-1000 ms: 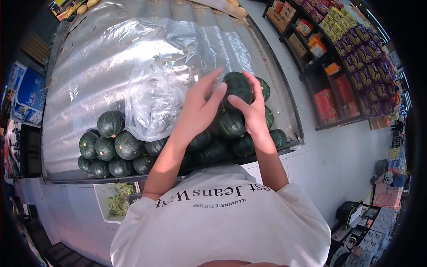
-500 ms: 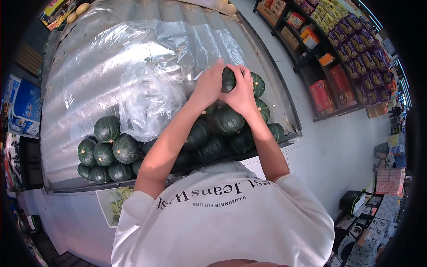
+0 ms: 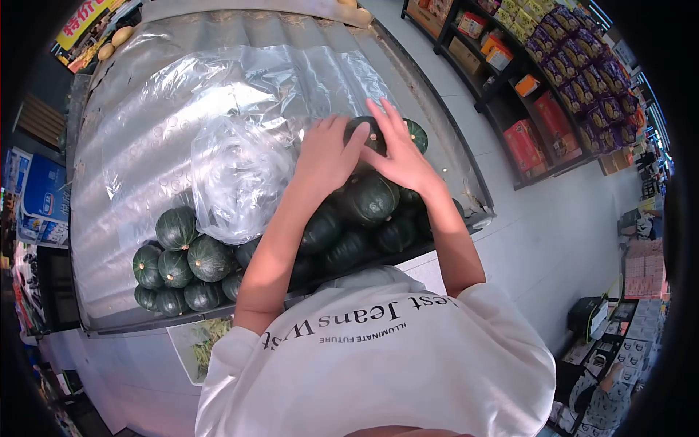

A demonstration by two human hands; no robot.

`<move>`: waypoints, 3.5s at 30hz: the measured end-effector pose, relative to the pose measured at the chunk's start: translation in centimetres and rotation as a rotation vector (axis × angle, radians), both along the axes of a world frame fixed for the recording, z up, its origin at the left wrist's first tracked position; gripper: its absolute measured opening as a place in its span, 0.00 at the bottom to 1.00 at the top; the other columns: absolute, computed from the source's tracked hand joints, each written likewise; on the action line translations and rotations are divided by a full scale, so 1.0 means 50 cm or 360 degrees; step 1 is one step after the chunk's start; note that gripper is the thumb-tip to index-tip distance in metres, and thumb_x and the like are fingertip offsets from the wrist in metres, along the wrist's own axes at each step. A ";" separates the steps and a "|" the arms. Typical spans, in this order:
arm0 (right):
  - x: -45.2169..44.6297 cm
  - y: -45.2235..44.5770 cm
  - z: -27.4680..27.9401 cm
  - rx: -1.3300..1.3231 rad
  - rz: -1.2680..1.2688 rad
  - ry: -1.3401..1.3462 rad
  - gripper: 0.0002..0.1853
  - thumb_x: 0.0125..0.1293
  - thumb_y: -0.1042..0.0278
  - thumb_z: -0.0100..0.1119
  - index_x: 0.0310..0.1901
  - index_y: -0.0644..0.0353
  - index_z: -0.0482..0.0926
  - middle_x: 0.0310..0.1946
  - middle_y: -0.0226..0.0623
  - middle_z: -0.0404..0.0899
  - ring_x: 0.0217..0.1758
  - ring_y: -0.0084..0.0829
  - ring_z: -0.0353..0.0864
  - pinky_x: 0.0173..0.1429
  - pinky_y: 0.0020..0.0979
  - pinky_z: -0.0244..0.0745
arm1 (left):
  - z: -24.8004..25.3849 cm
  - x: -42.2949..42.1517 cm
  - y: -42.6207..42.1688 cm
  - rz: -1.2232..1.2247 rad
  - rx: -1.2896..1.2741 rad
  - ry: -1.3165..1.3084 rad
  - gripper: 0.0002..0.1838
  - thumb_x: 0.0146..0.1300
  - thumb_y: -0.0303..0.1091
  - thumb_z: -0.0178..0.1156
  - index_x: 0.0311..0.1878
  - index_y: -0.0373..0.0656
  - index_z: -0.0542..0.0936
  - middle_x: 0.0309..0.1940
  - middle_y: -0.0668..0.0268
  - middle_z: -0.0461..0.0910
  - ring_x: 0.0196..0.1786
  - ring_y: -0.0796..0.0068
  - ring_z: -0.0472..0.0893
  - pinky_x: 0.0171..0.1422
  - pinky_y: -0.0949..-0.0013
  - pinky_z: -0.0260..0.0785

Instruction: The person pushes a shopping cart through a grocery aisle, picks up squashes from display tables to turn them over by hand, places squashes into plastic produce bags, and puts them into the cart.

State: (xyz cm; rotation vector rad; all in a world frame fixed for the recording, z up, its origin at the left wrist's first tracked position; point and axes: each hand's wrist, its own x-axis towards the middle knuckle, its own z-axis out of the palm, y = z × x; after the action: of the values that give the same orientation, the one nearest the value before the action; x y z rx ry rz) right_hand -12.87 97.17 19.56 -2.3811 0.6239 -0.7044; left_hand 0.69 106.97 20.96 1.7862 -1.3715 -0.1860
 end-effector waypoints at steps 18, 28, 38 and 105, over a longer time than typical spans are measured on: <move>-0.010 0.012 -0.038 -0.0072 0.0104 -0.0008 0.30 0.59 0.61 0.60 0.64 0.53 0.66 0.69 0.50 0.54 0.74 0.52 0.47 0.72 0.44 0.50 | 0.005 0.061 0.259 0.0750 0.0718 -0.0513 0.36 0.56 0.51 0.61 0.63 0.39 0.68 0.63 0.48 0.65 0.70 0.40 0.54 0.71 0.38 0.40; -0.029 0.047 -0.009 -0.0054 0.0062 -0.0068 0.33 0.59 0.60 0.61 0.65 0.58 0.64 0.69 0.55 0.53 0.74 0.53 0.45 0.73 0.46 0.46 | 0.009 0.075 0.249 0.0635 0.0038 -0.0347 0.07 0.59 0.29 0.58 0.39 0.36 0.78 0.38 0.56 0.79 0.42 0.55 0.79 0.63 0.50 0.62; -0.027 0.220 0.026 0.1090 0.0736 -0.0908 0.36 0.63 0.66 0.58 0.68 0.68 0.51 0.62 0.41 0.60 0.64 0.30 0.62 0.67 0.34 0.56 | 0.058 -0.078 0.253 -0.0044 -0.0199 -0.0642 0.11 0.50 0.27 0.61 0.39 0.42 0.77 0.44 0.61 0.75 0.55 0.60 0.74 0.69 0.38 0.47; -0.344 0.870 -0.249 0.1185 0.2096 0.0850 0.11 0.59 0.84 0.44 0.38 0.70 0.79 0.41 0.40 0.82 0.34 0.24 0.82 0.37 0.25 0.75 | -0.472 -0.778 1.162 0.2087 0.0689 0.1268 0.38 0.58 0.54 0.54 0.70 0.51 0.58 0.66 0.55 0.63 0.68 0.52 0.62 0.70 0.44 0.50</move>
State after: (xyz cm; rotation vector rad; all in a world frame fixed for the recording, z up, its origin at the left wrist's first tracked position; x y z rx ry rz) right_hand -30.06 140.65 7.11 -1.6827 -0.4804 0.6430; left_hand -38.21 165.08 -2.63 2.2236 0.5164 -0.4129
